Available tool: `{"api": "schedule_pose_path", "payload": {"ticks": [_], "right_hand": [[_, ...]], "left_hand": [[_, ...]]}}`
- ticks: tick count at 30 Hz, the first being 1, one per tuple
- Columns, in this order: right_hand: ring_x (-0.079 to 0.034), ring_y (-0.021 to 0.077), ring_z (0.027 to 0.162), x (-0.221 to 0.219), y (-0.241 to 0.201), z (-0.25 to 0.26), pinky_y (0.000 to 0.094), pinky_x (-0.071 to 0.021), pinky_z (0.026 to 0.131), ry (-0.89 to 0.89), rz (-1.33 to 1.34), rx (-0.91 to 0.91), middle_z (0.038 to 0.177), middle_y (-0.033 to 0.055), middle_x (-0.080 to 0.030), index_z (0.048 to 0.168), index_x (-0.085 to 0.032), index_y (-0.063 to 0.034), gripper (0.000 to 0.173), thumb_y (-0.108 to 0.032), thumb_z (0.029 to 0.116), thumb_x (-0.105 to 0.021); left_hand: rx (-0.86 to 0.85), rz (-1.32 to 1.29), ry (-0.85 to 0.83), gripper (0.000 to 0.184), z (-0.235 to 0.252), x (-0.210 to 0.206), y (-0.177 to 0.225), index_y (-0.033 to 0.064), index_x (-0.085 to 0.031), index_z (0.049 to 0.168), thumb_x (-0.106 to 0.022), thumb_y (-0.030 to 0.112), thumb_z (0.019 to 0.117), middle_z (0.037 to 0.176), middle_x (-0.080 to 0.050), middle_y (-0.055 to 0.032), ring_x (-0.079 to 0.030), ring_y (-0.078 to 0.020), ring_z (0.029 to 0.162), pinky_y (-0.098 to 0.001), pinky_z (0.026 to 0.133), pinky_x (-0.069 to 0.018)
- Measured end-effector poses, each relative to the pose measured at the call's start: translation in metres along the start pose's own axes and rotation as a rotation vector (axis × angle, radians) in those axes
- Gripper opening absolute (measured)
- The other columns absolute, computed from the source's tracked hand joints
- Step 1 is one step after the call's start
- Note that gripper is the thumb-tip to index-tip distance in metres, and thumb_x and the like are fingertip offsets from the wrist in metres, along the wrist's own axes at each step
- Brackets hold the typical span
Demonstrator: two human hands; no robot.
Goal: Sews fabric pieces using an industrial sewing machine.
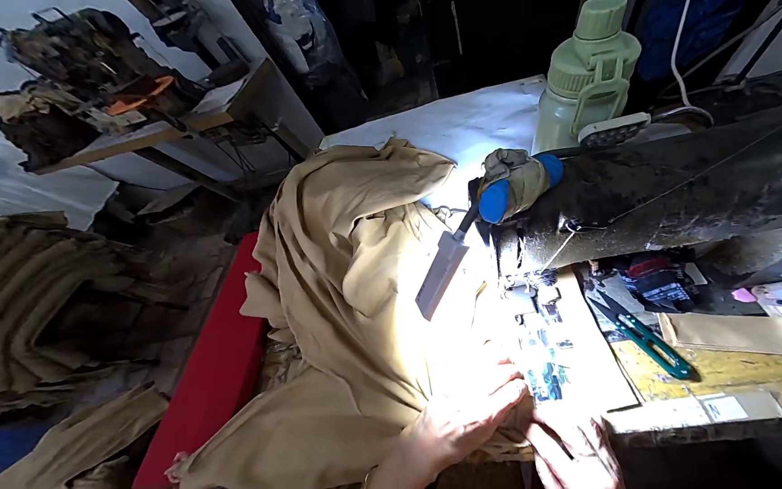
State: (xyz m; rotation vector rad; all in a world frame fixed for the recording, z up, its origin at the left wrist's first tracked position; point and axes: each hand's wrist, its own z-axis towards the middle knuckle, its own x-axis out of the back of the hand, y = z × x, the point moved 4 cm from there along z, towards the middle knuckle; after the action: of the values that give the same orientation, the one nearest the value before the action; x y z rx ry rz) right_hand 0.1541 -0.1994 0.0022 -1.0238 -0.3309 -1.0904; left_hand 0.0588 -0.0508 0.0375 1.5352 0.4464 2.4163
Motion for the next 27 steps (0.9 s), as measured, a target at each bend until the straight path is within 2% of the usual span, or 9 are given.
{"api": "schedule_pose_path", "payload": {"ticks": [4,6,8,12,17,20,23,27], "right_hand": [[-0.061,0.0218,0.113,-0.002,0.000,-0.001,0.0338,-0.0404,0.106,0.030,-0.027,0.011,0.107,0.0085,-0.071,0.101,-0.073,-0.0176,0.014,-0.019,0.0979,-0.059],[-0.060,0.0211,0.115,-0.003,0.001,-0.002,0.0331,-0.0382,0.108,0.032,-0.038,0.017,0.108,0.0075,-0.070,0.102,-0.072,-0.0184,0.014,-0.021,0.0987,-0.058],[-0.059,0.0211,0.114,-0.004,0.001,-0.002,0.0331,-0.0376,0.108,0.028,-0.039,0.021,0.107,0.0065,-0.070,0.102,-0.072,-0.0189,0.015,-0.021,0.0989,-0.058],[-0.059,0.0208,0.111,-0.003,0.001,-0.001,0.0324,-0.0383,0.106,0.034,-0.040,0.023,0.105,0.0059,-0.070,0.101,-0.072,-0.0184,0.015,-0.020,0.0986,-0.057],[-0.058,0.0213,0.115,-0.003,0.002,-0.002,0.0327,-0.0375,0.107,0.037,-0.048,0.037,0.110,0.0066,-0.069,0.100,-0.073,-0.0188,0.016,-0.021,0.0989,-0.057],[-0.059,0.0220,0.114,-0.003,0.001,-0.002,0.0333,-0.0384,0.107,0.042,-0.058,0.040,0.109,0.0070,-0.070,0.098,-0.074,-0.0185,0.015,-0.020,0.0979,-0.059],[-0.059,0.0212,0.114,-0.003,0.002,-0.003,0.0334,-0.0380,0.107,0.040,-0.055,0.036,0.109,0.0065,-0.070,0.100,-0.074,-0.0190,0.015,-0.020,0.0986,-0.058],[-0.059,0.0221,0.112,-0.002,0.001,-0.003,0.0349,-0.0383,0.106,0.038,-0.046,0.027,0.106,0.0065,-0.070,0.101,-0.072,-0.0191,0.014,-0.022,0.0986,-0.058]], "left_hand": [[-0.025,0.078,0.024,0.019,-0.002,-0.002,0.003,0.0072,-0.074,0.103,-0.055,0.008,0.0997,0.109,-0.075,-0.0058,-0.068,-0.0215,0.113,-0.0368,0.102,-0.0521],[0.027,0.057,-0.037,0.020,0.001,-0.005,0.001,0.0065,-0.073,0.096,-0.053,0.008,0.0994,0.103,-0.075,-0.0063,-0.069,-0.0229,0.108,-0.0377,0.097,-0.0531],[0.095,0.037,-0.060,0.023,0.005,-0.002,-0.001,0.0056,-0.070,0.087,-0.051,0.010,0.0971,0.092,-0.072,-0.0072,-0.069,-0.0232,0.097,-0.0381,0.087,-0.0547],[0.117,0.077,0.079,0.021,0.000,0.006,0.003,0.0075,-0.071,0.087,-0.053,0.013,0.0973,0.088,-0.071,-0.0053,-0.070,-0.0168,0.087,-0.0302,0.079,-0.0567],[0.103,0.047,0.068,0.017,0.002,-0.002,0.009,0.0109,-0.072,0.089,-0.057,0.012,0.0963,0.091,-0.073,-0.0012,-0.069,-0.0163,0.095,-0.0317,0.085,-0.0552],[0.068,0.034,0.077,0.017,-0.001,-0.006,0.012,0.0095,-0.072,0.092,-0.056,0.011,0.0968,0.095,-0.075,-0.0025,-0.070,-0.0166,0.099,-0.0309,0.090,-0.0544],[0.103,0.007,0.075,0.021,-0.001,-0.001,0.012,0.0094,-0.072,0.095,-0.052,0.011,0.0987,0.098,-0.074,-0.0031,-0.069,-0.0157,0.096,-0.0314,0.087,-0.0550],[0.079,0.121,0.066,0.020,-0.007,-0.004,0.012,0.0096,-0.075,0.101,-0.055,0.014,0.0999,0.109,-0.075,-0.0037,-0.070,-0.0174,0.107,-0.0323,0.094,-0.0547]]}}
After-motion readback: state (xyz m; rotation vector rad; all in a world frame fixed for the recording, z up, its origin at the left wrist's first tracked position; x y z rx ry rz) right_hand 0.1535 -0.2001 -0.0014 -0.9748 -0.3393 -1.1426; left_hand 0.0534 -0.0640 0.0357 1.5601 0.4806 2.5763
